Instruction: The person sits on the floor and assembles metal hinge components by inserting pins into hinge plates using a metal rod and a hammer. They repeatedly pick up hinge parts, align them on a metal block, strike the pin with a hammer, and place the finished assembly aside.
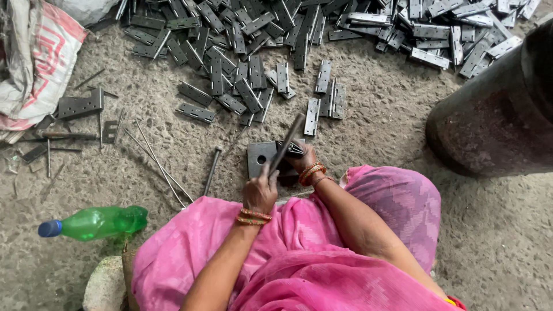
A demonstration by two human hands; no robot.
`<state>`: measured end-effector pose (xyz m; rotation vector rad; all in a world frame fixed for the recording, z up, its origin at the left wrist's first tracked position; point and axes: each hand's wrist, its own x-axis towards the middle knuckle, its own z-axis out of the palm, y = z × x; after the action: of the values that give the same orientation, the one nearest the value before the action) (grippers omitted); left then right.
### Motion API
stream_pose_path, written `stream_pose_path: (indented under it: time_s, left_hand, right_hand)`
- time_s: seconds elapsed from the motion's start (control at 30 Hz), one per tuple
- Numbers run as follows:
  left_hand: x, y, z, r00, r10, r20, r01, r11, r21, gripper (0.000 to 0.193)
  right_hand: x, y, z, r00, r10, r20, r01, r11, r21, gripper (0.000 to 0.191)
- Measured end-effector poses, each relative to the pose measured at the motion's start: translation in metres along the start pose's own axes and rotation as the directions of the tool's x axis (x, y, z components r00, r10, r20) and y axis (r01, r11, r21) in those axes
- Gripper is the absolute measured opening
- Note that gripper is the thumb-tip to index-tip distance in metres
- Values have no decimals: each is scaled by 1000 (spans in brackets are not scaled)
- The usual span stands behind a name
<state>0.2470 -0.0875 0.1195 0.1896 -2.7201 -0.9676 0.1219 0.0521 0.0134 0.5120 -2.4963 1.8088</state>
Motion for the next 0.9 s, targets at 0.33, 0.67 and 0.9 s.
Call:
stream_pose_path:
  time_s: [0.33, 0.67, 0.9]
  left_hand:
    - [15, -125, 18, 735, -675, 65, 678, 732, -67, 34]
    - [37, -141, -1, 803, -582, 128, 445, 728, 522, 22]
    - [31, -141, -10, 862, -448, 236, 307, 833, 460, 40]
  right_hand:
    - [-5, -11, -6, 949, 314, -37, -316, 939, -135, 43]
    - [-16, -33, -14, 652, 757, 51, -600, 473, 646, 45]
    - [31, -51, -72, 641, 736, -218, -121, 377, 918, 40]
